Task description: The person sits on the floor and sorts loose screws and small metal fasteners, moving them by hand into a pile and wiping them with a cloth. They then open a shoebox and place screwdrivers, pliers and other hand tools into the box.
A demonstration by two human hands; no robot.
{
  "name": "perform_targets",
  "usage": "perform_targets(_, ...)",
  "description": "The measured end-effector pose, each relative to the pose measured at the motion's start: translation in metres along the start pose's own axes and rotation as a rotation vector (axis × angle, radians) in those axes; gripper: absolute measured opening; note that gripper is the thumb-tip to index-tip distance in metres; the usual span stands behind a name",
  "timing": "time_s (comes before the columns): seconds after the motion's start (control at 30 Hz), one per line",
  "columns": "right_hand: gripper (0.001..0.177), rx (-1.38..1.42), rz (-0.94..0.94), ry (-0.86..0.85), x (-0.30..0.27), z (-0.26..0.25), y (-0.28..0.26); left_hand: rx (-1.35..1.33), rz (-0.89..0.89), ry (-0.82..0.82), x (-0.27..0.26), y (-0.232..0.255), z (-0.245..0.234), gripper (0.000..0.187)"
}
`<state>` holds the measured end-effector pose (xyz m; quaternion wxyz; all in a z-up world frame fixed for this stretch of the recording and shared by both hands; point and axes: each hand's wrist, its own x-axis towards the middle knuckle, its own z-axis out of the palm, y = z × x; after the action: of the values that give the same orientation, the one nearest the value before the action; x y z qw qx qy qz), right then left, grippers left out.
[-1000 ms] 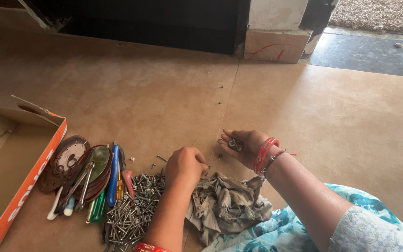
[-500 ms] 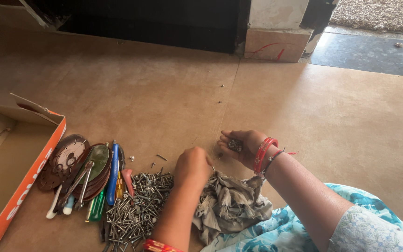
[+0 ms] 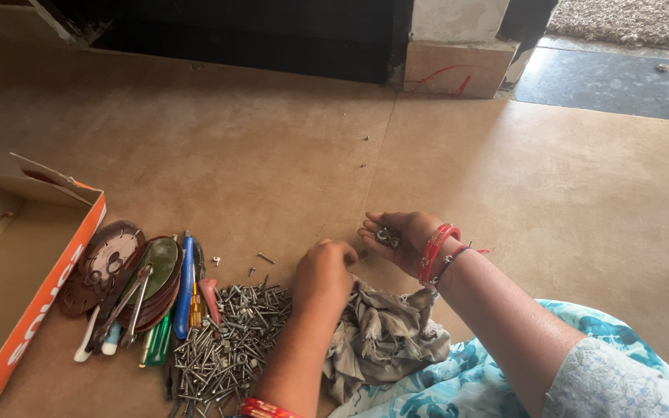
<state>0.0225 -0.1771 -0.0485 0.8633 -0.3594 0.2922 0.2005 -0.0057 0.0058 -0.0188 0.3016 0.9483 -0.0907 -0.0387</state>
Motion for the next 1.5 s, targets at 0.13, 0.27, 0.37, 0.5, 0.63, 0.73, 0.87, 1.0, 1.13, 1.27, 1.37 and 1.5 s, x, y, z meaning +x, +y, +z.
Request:
perform_targets(0.13,0.027,-0.019,-0.011,-0.017,-0.002,0.000,-0.001,0.053,0.052,-0.007,0.002,-0.005,0.022,0.012)
perform_targets(0.27,0.026,-0.009,0.003,0.003,0.001,0.000,0.002,0.098,0.090,0.014,0.002,-0.004,0.021,0.012)
perform_targets(0.37,0.025,-0.010,0.002,-0.028,0.004,-0.004,0.003,0.057,-0.018,-0.069,0.002,0.004,0.009,0.007)
perform_targets(0.5,0.027,-0.024,0.049,-0.045,0.008,-0.006,0.011,-0.186,-0.238,-0.099,0.006,0.015,-0.012,0.015)
perform_targets(0.63,0.030,-0.019,0.060,-0.136,0.011,-0.006,0.013,-0.360,-0.120,0.001,0.016,0.015,-0.016,0.024)
perform_targets(0.73,0.029,0.074,0.017,-0.084,0.012,-0.003,0.002,-0.139,-0.217,0.188,0.028,-0.003,-0.015,0.019)
perform_targets(0.87,0.028,0.169,-0.028,0.052,0.009,-0.005,-0.010,-0.016,-0.219,0.227,0.046,-0.038,-0.010,0.016)
perform_targets(1.0,0.029,0.164,-0.034,0.043,0.012,-0.006,-0.015,0.096,-0.175,0.112,0.069,-0.049,-0.001,0.026)
perform_targets(1.13,0.029,0.181,-0.048,0.027,0.015,-0.011,-0.008,0.168,-0.237,-0.091,0.076,-0.045,0.009,0.015)
perform_targets(1.27,0.025,0.249,-0.062,0.023,0.013,-0.002,-0.014,0.309,-0.155,-0.106,0.083,-0.027,0.008,0.014)
perform_targets(1.37,0.028,0.158,-0.037,0.110,0.010,-0.005,-0.014,0.461,-0.057,-0.045,0.082,-0.020,0.021,0.014)
perform_targets(1.5,0.028,0.149,-0.055,0.070,0.012,-0.009,-0.011,0.730,0.038,0.033,0.084,-0.021,0.047,0.016)
